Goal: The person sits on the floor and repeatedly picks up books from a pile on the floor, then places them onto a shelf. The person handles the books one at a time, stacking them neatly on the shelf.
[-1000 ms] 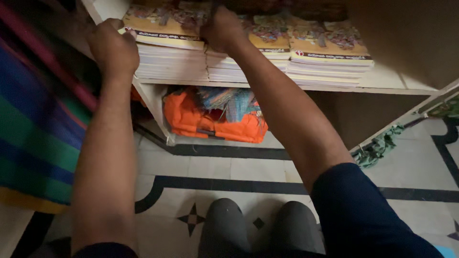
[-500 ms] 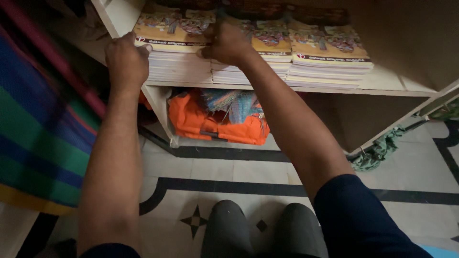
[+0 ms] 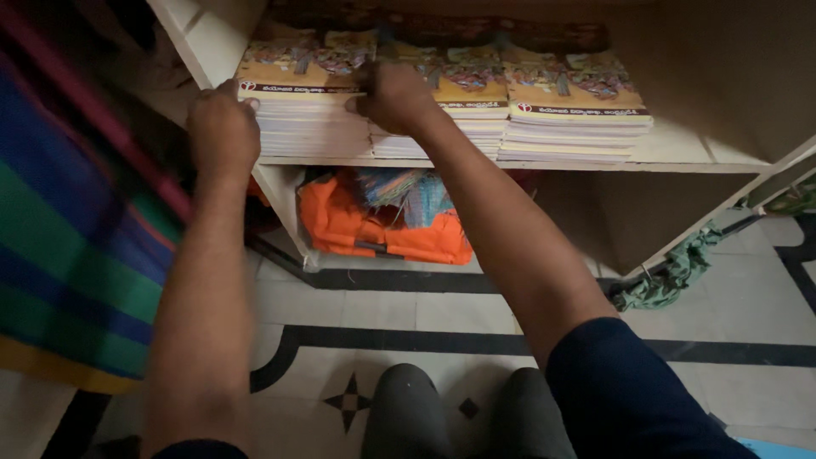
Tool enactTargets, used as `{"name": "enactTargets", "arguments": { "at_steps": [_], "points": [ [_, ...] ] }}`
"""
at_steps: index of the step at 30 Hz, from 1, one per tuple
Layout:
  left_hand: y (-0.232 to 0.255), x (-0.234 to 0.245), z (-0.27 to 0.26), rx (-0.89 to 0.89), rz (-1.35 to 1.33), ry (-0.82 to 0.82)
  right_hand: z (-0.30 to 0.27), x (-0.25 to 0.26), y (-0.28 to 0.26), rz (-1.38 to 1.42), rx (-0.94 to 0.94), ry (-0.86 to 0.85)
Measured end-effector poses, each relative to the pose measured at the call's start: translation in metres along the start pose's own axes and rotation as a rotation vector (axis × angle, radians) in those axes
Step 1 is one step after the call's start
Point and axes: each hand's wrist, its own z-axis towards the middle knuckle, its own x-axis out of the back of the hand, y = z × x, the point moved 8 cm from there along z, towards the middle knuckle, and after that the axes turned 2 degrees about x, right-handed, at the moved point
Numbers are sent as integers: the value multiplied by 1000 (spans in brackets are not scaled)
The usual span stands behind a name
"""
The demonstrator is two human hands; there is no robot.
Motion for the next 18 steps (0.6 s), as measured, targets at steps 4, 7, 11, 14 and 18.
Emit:
{"name": "enactTargets", "arguments": {
  "at_steps": [4,7,11,14,18],
  "points": [
    [-6,-5,-2,-94,39,30,0,-14,5,-161,-12,-40],
    [-8,-7,-5,-75,36,14,-5,-15,-3,-124,83,36],
    [17,6,-19,-159,-31,83,-28,3,-26,-111,106,193],
    [36,23,-71,-226,-132,139,-117,24,-55,31,284,428],
    [44,-17,-177,47,-323,-79,-302,-1,-23,444,-16,323]
  ]
}}
